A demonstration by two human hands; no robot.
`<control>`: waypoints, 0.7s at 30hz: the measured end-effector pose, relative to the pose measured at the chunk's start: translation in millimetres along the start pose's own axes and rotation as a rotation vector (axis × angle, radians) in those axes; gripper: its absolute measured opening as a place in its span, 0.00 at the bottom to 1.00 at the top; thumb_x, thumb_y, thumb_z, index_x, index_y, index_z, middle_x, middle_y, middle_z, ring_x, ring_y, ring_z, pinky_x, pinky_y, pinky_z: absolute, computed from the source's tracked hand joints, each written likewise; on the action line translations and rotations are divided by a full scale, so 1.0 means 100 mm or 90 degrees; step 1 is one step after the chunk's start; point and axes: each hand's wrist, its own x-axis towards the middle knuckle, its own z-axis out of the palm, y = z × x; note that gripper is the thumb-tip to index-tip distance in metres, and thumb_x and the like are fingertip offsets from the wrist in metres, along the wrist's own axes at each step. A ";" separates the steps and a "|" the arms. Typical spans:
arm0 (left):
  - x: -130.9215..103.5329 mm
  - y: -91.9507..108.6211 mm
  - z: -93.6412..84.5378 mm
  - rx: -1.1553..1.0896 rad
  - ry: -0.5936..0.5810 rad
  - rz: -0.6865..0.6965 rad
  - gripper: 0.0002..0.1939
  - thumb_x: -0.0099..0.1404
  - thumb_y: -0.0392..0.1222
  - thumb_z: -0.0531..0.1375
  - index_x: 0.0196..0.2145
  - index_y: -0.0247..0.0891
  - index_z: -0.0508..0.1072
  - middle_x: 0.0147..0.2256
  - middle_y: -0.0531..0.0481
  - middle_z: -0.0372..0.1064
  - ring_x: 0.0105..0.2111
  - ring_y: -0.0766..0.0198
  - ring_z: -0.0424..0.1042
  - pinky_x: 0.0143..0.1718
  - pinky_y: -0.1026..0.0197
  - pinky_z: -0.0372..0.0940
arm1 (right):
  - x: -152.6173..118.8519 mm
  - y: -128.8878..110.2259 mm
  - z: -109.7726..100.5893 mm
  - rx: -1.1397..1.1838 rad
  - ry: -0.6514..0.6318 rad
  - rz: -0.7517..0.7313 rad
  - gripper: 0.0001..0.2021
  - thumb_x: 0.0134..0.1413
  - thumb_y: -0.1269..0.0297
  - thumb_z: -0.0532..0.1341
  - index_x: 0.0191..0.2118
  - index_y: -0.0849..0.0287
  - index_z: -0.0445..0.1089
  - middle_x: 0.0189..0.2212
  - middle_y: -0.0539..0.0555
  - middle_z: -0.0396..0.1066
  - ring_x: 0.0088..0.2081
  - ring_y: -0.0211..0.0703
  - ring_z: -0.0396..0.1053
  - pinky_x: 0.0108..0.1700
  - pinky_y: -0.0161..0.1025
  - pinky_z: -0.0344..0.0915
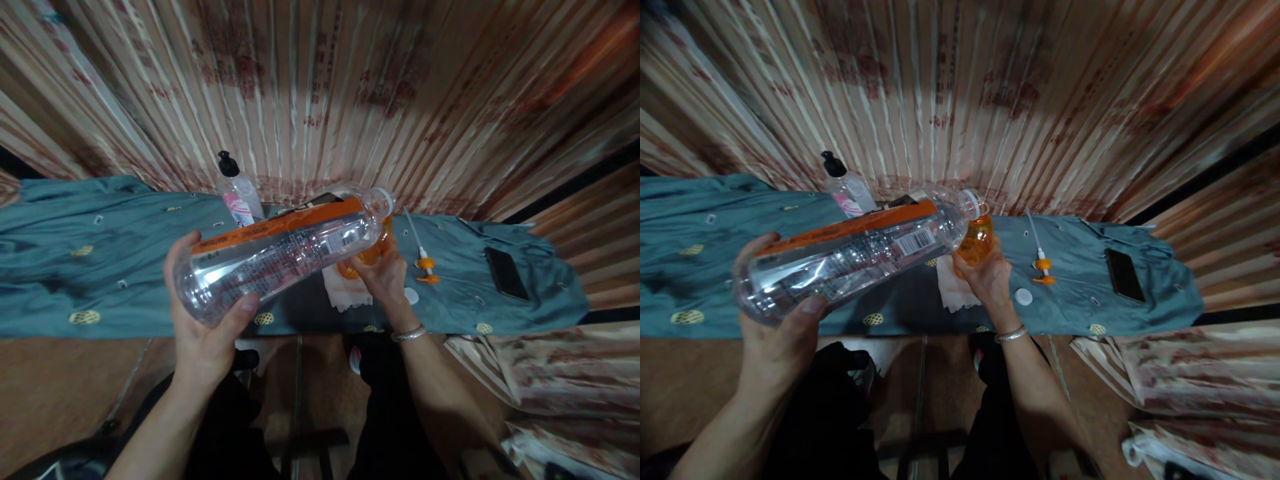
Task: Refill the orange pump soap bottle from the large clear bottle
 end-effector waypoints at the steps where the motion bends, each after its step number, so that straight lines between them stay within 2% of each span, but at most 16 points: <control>1: 0.00 0.01 0.01 -0.019 0.002 -0.015 0.50 0.52 0.60 0.83 0.71 0.59 0.75 0.53 0.49 0.78 0.48 0.53 0.80 0.46 0.53 0.79 | 0.00 0.00 0.00 0.000 0.001 0.000 0.40 0.50 0.28 0.74 0.55 0.56 0.70 0.45 0.68 0.86 0.43 0.67 0.86 0.43 0.56 0.81; 6: -0.01 0.05 0.06 -0.055 -0.002 -0.016 0.50 0.52 0.57 0.84 0.70 0.60 0.76 0.52 0.52 0.77 0.47 0.55 0.79 0.47 0.55 0.77 | 0.00 0.06 -0.04 0.018 -0.006 -0.021 0.41 0.51 0.26 0.73 0.57 0.55 0.72 0.46 0.66 0.85 0.46 0.67 0.85 0.45 0.55 0.80; 12: 0.00 0.04 0.08 -0.053 -0.001 0.009 0.48 0.55 0.58 0.83 0.71 0.57 0.76 0.51 0.51 0.77 0.47 0.55 0.80 0.47 0.55 0.78 | -0.02 0.12 -0.09 0.086 -0.019 -0.073 0.34 0.67 0.27 0.58 0.57 0.53 0.73 0.41 0.59 0.84 0.41 0.60 0.83 0.45 0.52 0.77; 16: 0.01 0.03 0.09 -0.069 -0.008 0.005 0.48 0.55 0.58 0.84 0.71 0.58 0.75 0.52 0.51 0.77 0.48 0.56 0.79 0.49 0.57 0.77 | -0.02 0.13 -0.09 0.123 -0.018 -0.098 0.37 0.70 0.28 0.51 0.60 0.57 0.73 0.45 0.63 0.83 0.46 0.61 0.83 0.49 0.54 0.78; 21: 0.01 0.02 0.09 -0.065 -0.017 0.018 0.48 0.57 0.60 0.83 0.72 0.57 0.74 0.51 0.51 0.76 0.47 0.54 0.80 0.48 0.54 0.78 | -0.01 0.13 -0.08 0.159 0.006 -0.097 0.37 0.72 0.31 0.48 0.66 0.56 0.70 0.52 0.65 0.83 0.53 0.62 0.82 0.55 0.57 0.78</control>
